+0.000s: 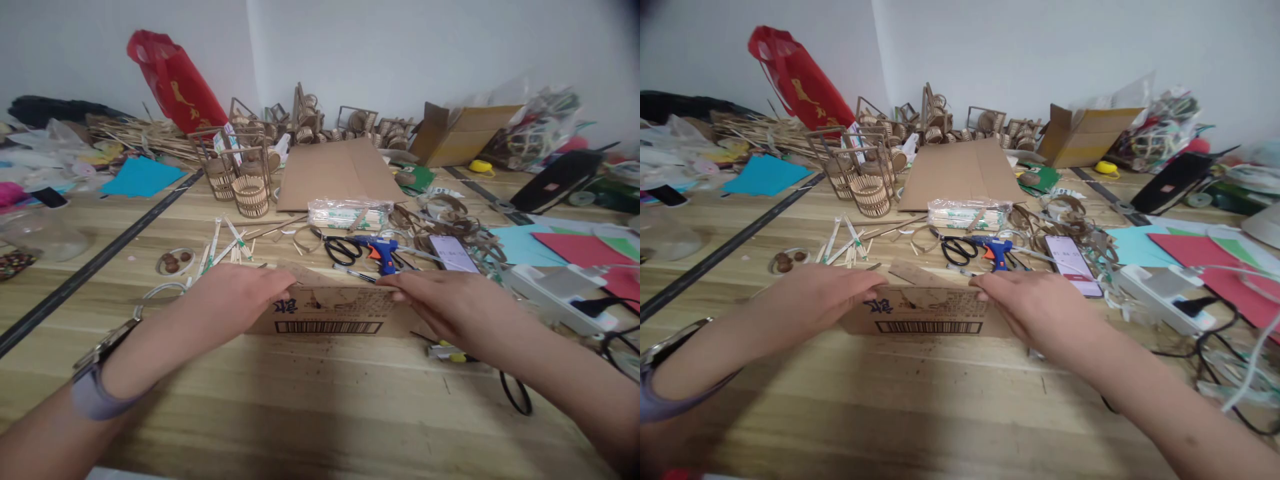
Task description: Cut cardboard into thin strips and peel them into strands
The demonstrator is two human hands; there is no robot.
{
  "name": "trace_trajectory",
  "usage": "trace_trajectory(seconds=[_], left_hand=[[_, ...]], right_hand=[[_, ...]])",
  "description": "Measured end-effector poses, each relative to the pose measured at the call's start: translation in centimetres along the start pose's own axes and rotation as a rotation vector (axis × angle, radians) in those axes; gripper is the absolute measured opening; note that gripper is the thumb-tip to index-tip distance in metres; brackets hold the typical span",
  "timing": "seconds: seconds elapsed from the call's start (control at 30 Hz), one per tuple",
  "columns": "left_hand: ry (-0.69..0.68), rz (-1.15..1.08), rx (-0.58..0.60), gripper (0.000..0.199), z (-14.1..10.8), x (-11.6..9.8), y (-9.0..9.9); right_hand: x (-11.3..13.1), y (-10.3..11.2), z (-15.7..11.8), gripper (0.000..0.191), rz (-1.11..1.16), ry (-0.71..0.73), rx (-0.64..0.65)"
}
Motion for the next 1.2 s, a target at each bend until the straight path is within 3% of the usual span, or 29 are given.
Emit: trace_trajectory(seconds=[0.1, 0.2, 0.37, 0.57, 0.8, 0.97, 1.07, 1.13, 1.2], left_hand=[[0.004, 0.115, -0.068, 0.031, -0.4, -0.6, -0.1], [-0.033, 0.229, -0.146, 0.037, -0.9, -1.4, -0.3], [-0.102, 0.246, -0.309, 0.052, -1.7, -2.7, 0.5], [-0.016, 0.136, -0.329, 0.042, -2.0, -3.8, 1.6], [-0.144, 0.196, -0.344, 0.026, -5.0, -6.4, 1.9], [-0.192, 0.18, -0.361, 0.048, -8.6, -7.2, 0.9], [-0.18, 0.148, -0.329, 0.049, -10.5, -7.0, -0.8], [-0.162, 0.118, -0.298, 0.046, -11.5, -6.7, -2.1], [-0.164, 0.089, -0.281, 0.042, -12.2, -6.6, -3.2]], right_hand=[[0.8, -0.4, -0.6, 0.031, -0.156, 0.099, -0.111], [1.2, -0.6, -1.1, 0.032, -0.304, 0.096, -0.219], [1.9, -0.3, -1.2, 0.031, -0.249, 0.074, -0.298], [2.8, 1.2, -1.2, 0.025, -0.051, -0.02, -0.267], [4.9, 2.7, -2.9, 0.016, 0.036, -0.069, -0.23], [6.3, 3.2, -4.5, 0.016, 0.062, -0.031, -0.237], [4.6, 2.9, -6.4, 0.024, 0.091, -0.062, -0.203], [1.4, 3.0, -8.6, 0.031, 0.019, -0.198, -0.235], [-2.2, 2.2, -11.3, 0.034, -0.054, -0.334, -0.152]])
Point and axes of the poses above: each hand's wrist, its own z-axis towards the middle knuckle, its own y-axis out of the back of the hand, x = y × z, the point moved 7 cm from there along z, towards the middle knuckle, and after that the axes turned 8 degrees about -x, right-handed, at the moved point
